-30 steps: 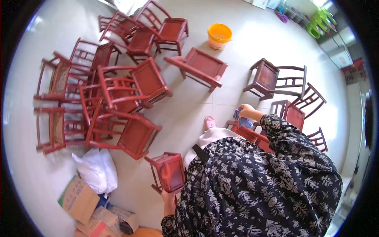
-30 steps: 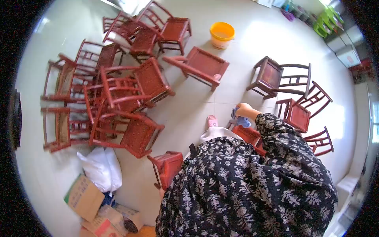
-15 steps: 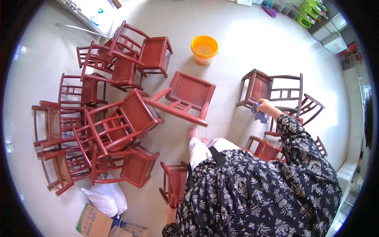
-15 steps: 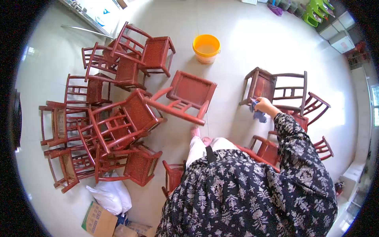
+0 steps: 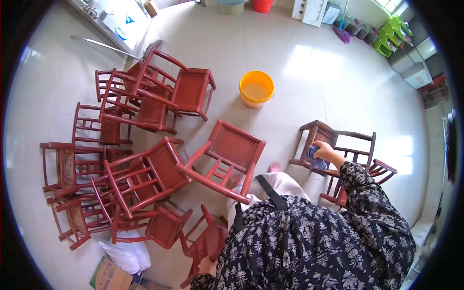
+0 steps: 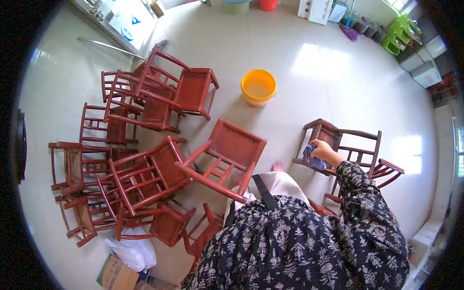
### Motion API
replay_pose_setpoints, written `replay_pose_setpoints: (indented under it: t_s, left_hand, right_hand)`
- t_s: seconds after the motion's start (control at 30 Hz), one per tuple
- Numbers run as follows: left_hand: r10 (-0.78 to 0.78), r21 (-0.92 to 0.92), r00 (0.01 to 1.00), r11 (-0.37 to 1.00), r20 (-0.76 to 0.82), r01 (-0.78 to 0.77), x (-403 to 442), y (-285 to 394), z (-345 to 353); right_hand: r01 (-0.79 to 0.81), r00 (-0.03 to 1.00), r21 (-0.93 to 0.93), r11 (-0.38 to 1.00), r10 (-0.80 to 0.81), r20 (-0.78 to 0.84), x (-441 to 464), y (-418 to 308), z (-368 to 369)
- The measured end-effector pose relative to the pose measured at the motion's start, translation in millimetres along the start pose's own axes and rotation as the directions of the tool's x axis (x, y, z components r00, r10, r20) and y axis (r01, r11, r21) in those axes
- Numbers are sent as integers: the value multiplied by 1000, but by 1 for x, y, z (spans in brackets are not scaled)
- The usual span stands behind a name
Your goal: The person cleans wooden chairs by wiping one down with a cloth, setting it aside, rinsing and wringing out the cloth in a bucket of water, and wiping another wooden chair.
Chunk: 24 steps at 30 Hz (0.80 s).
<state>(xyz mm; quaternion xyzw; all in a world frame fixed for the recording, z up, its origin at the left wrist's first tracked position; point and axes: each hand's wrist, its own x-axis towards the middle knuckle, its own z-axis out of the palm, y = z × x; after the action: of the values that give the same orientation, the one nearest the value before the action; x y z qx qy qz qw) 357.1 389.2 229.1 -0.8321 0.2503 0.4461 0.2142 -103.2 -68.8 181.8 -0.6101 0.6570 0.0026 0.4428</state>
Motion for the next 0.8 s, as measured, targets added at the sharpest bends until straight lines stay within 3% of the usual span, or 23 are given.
replay_pose_setpoints:
  t_s: [0.1, 0.17, 0.23, 0.27, 0.3, 0.37, 0.4, 0.53, 0.6, 0.63, 0.7, 0.8]
  left_hand:
    - [367, -41, 928, 928, -59, -370, 24, -30, 12]
    - [347, -47, 937, 936, -30, -349, 31, -45, 19]
    - [233, 102, 972, 967, 21, -234, 14, -34, 10]
    - [77, 178, 981, 978, 176, -109, 48, -47, 39]
    - [85, 167, 981, 979, 173, -115, 43, -30, 24]
    - [161, 32, 975, 985, 154, -168, 14, -14, 1]
    - [279, -83, 933, 960, 227, -267, 72, -66, 61]
    - [213, -2, 941, 975, 263, -220, 21, -30, 45]
    - [338, 17, 924, 938, 179, -346, 13, -16, 49]
    - [343, -3, 925, 938, 163, -348, 14, -15, 50]
    - [401, 127, 895, 895, 195, -428, 23, -3, 45]
    - [474, 111, 878, 871, 70, -479, 30, 4, 27]
  right_hand:
    - [-30, 997, 7, 1000, 30, -65, -7, 25, 16]
    - [-30, 999, 32, 999, 31, -24, -17, 25, 19]
    - [-199, 967, -74, 977, 208, 148, -33, 10, 7]
    - [-180, 973, -124, 976, 195, 125, -24, 20, 3]
    - [-174, 975, -131, 976, 190, 118, -16, 13, -7]
    - [-241, 956, 34, 970, 232, 181, -19, -8, -19]
    - [-238, 954, 43, 970, 225, 198, -24, -11, -25]
    - [-231, 960, 51, 972, 219, 172, -32, -19, -25]
    - [-165, 981, 32, 986, 161, 103, -31, -25, -10]
    - [-149, 980, 22, 989, 144, 137, -34, -28, 1]
    - [-56, 981, -39, 998, 62, 184, -31, -49, 14]
    - [-54, 971, -5, 999, 54, 232, -43, -102, 29]
